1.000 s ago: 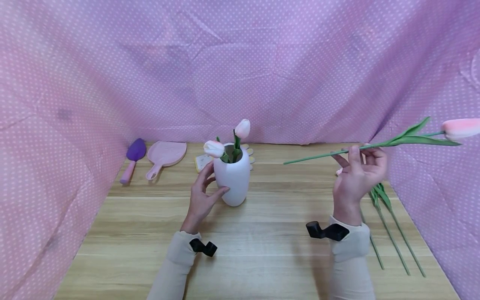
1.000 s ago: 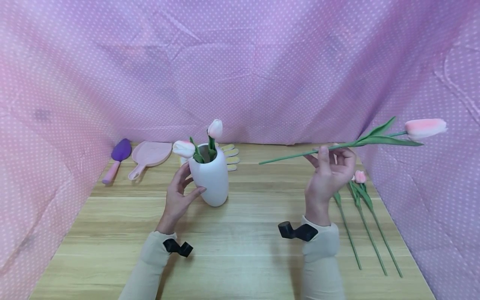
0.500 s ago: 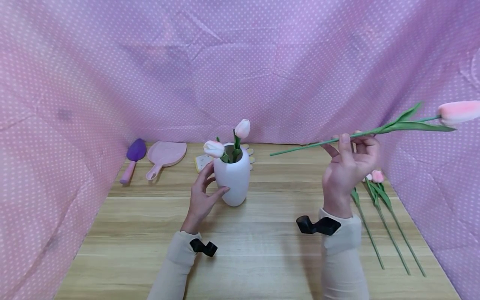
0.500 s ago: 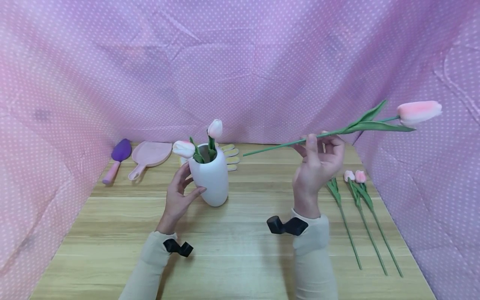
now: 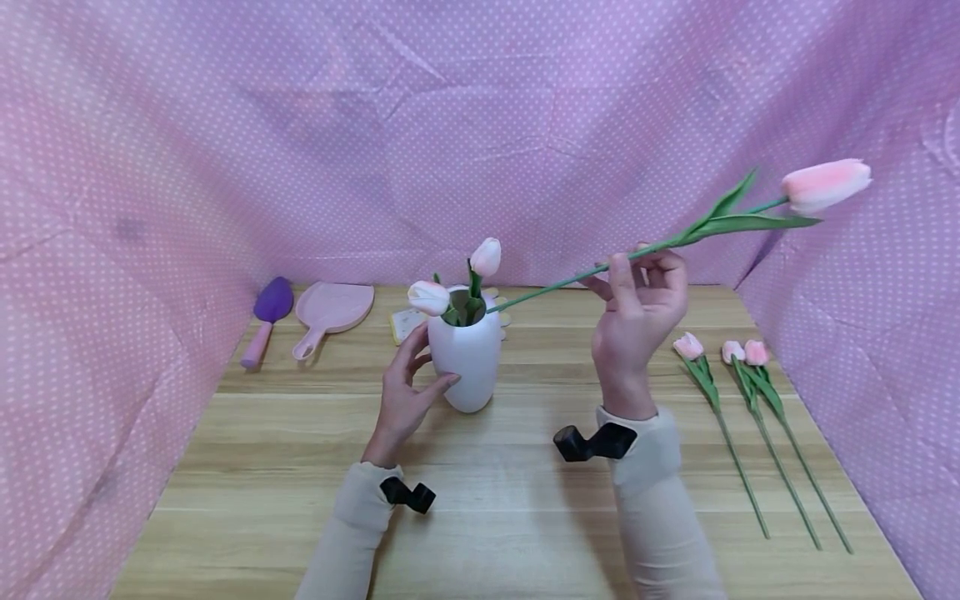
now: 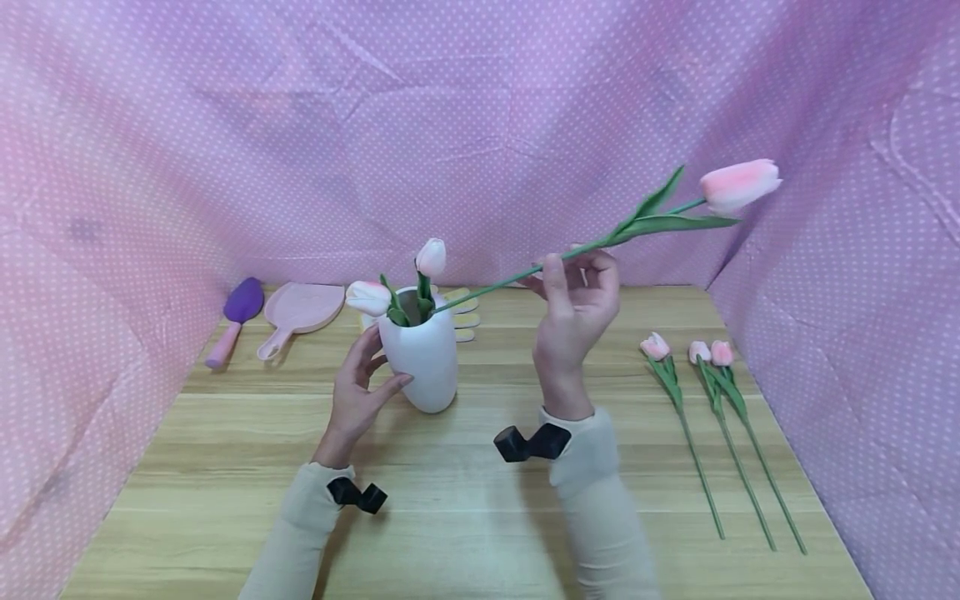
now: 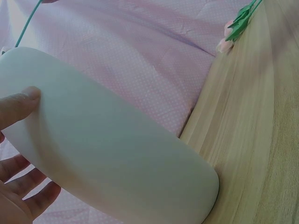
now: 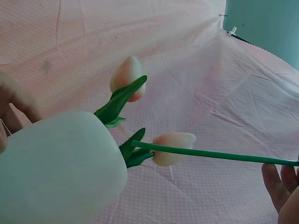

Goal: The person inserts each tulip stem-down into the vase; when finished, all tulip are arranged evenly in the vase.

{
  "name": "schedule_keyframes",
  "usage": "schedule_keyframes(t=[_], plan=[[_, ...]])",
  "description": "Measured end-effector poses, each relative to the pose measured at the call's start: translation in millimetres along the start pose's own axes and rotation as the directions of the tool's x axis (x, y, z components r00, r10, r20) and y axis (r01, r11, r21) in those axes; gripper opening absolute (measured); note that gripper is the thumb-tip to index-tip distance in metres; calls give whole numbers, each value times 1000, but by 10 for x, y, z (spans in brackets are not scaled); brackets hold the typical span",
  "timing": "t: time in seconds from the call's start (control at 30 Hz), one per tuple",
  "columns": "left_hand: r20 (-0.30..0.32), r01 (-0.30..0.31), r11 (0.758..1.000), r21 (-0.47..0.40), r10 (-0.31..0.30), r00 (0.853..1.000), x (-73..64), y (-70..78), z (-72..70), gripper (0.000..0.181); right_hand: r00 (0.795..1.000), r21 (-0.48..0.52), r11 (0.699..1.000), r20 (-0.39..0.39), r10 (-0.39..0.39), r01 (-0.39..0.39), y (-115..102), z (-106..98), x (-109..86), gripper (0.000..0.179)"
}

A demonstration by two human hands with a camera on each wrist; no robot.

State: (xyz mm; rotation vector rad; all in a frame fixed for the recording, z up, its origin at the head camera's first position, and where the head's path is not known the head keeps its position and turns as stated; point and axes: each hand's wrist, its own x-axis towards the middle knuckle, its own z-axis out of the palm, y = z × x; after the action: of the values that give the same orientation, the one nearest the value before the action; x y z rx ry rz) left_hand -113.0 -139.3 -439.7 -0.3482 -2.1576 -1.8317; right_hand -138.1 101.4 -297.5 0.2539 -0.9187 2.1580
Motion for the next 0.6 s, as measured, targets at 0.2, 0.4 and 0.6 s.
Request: schedule_keyframes(t=[0.2, 0.4, 0.6], plan=[[1, 5, 1000, 5, -5, 1000, -2, -3, 1, 80, 999, -33, 999, 25, 33, -33, 141, 60, -98, 19], [-1, 10, 1000, 3, -10, 1000, -2, -2, 1, 79, 993, -112, 992, 99, 65, -54, 292, 59, -217, 25], [-4, 18, 1000, 9, -18, 1000, 1, 9, 1, 80, 972, -187, 981, 218, 83, -42, 405, 23, -345, 25]])
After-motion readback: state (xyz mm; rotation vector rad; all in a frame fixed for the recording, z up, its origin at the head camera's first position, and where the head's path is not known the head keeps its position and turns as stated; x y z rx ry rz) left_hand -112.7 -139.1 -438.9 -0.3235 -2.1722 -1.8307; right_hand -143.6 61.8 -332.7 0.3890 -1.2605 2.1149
